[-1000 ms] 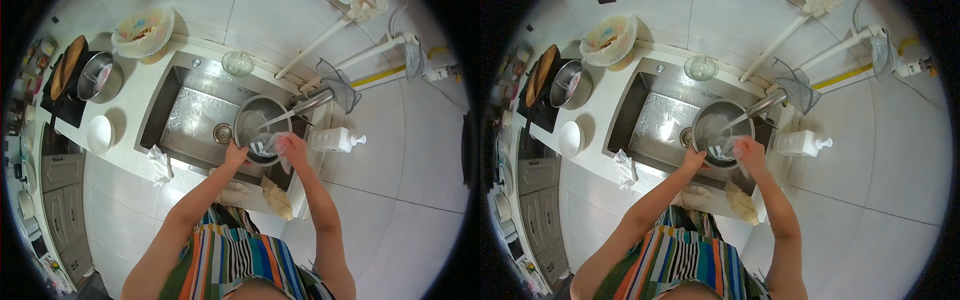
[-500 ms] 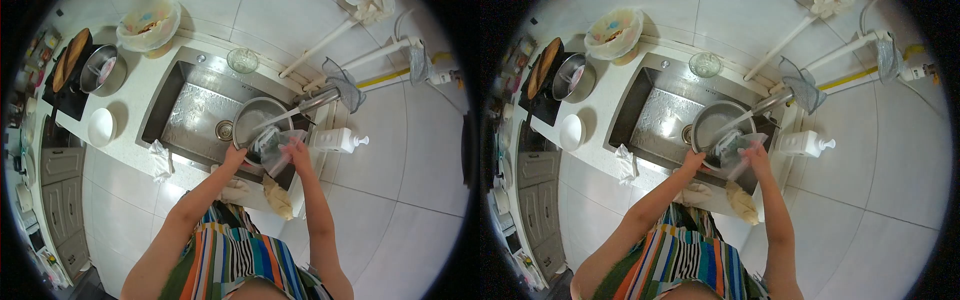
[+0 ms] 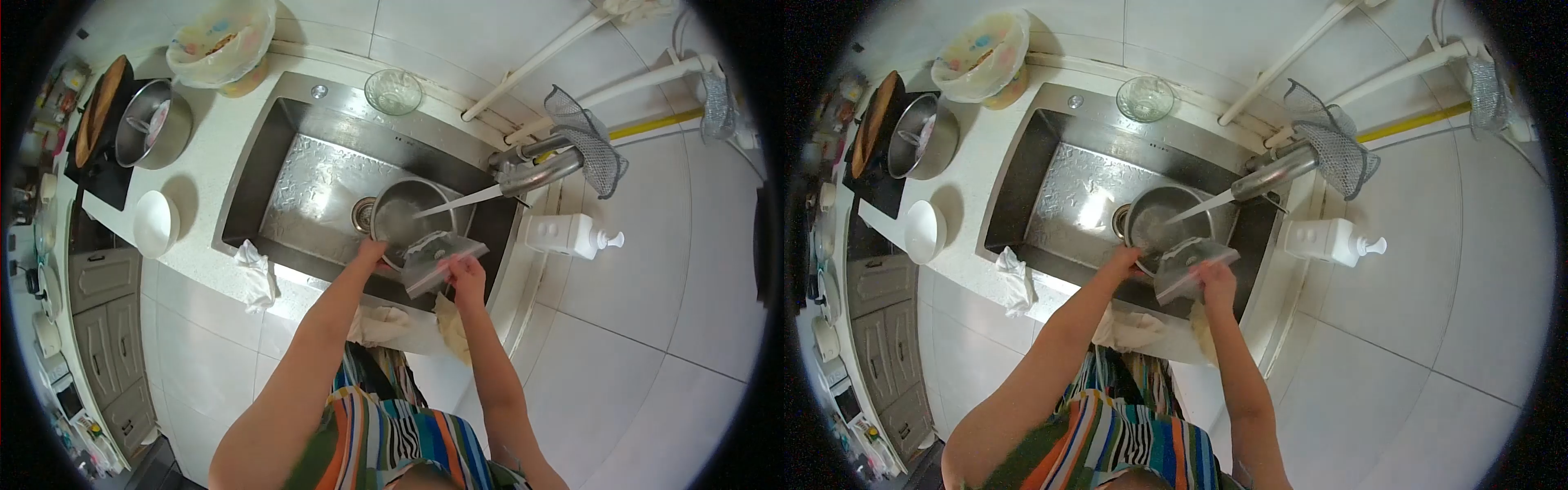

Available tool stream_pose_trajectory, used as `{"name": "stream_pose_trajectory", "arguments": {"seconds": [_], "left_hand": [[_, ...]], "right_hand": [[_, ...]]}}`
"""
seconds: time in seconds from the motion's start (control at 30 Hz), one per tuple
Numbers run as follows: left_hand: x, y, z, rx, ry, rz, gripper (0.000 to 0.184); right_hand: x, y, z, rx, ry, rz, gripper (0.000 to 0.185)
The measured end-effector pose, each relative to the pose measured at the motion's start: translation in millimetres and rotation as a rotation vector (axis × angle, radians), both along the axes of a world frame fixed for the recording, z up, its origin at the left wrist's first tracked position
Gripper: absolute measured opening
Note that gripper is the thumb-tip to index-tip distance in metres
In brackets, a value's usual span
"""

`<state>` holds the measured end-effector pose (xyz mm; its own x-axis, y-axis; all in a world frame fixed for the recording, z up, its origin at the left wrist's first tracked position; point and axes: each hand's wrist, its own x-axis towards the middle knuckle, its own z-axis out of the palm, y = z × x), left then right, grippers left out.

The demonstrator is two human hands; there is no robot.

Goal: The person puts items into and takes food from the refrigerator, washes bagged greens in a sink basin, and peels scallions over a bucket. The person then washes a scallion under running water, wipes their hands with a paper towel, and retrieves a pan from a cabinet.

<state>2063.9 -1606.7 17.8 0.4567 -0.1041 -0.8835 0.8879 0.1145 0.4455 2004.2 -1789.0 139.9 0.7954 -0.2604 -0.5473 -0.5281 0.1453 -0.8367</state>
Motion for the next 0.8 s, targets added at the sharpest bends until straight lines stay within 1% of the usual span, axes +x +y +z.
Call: {"name": "stream_pose_trajectory", "arguments": {"seconds": [0.07,0.13,0.2,0.23,0.27,0.33,0.37,0.4,0.43,0.47,0.5,0.53,0.57,0.6,0.63,0.77,0.8], "left_hand": [[1.8,5.0,-13.5,0.022,0.033,-0.024,0.037],[2.7,11.3,-28.3,0.041,0.065,-0.052,0.040],[3.2,14.1,-32.8,0.538,-0.169,-0.448,0.050],[-0.1,11.3,-32.3,0.643,-0.315,-0.421,0.053],[-0.5,8.9,11.4,0.747,-0.462,-0.392,0.055],[0.1,19.8,95.3,0.477,-0.758,-0.462,0.048],[-6.9,24.6,136.9,0.329,-0.791,-0.553,0.047],[-15.1,28.0,168.6,0.178,-0.814,-0.640,0.046],[-20.2,28.8,185.7,0.188,-0.797,-0.641,0.046],[-23.0,30.2,198.5,0.226,-0.832,-0.614,0.039],[-27.4,35.7,207.7,0.265,-0.864,-0.588,0.033],[-27.9,43.4,212.9,0.279,-0.856,-0.579,0.033],[-25.4,50.2,216.1,0.171,-0.840,-0.494,0.027],[-24.5,56.1,222.3,0.060,-0.821,-0.408,0.021],[-24.0,62.6,232.6,0.039,-0.803,-0.386,0.014],[-28.6,88.9,235.2,0.040,-0.785,-0.338,0.013],[-28.8,95.3,234.4,-0.076,-0.726,-0.205,0.012]], "right_hand": [[-0.6,4.0,1.6,-0.024,0.014,0.010,0.012],[-2.2,13.4,12.4,0.045,0.023,-0.098,0.009],[-2.0,14.7,17.4,0.042,0.026,-0.068,0.009],[2.3,17.7,19.8,0.042,0.017,-0.029,0.008],[3.8,22.3,22.9,0.048,0.017,-0.032,0.008],[5.3,37.1,31.2,0.105,0.004,-0.025,0.007],[8.2,46.7,37.9,0.117,0.011,-0.025,0.007],[12.5,57.7,46.5,0.050,-0.040,0.041,0.007],[15.8,67.2,54.8,-0.016,-0.091,0.111,0.007],[21.1,75.7,60.0,-0.001,-0.087,0.122,0.007],[24.8,84.1,64.9,0.115,-0.124,0.125,0.010],[30.3,91.8,72.2,0.226,-0.165,0.129,0.014],[36.4,102.2,88.8,0.286,-0.171,0.128,0.019],[38.6,106.3,96.0,0.289,-0.164,0.142,0.019],[42.2,108.5,100.6,0.292,-0.174,0.201,0.018],[50.0,122.4,108.7,0.336,-0.190,0.356,0.017],[52.9,126.5,111.2,0.360,-0.179,0.393,0.017]]}}
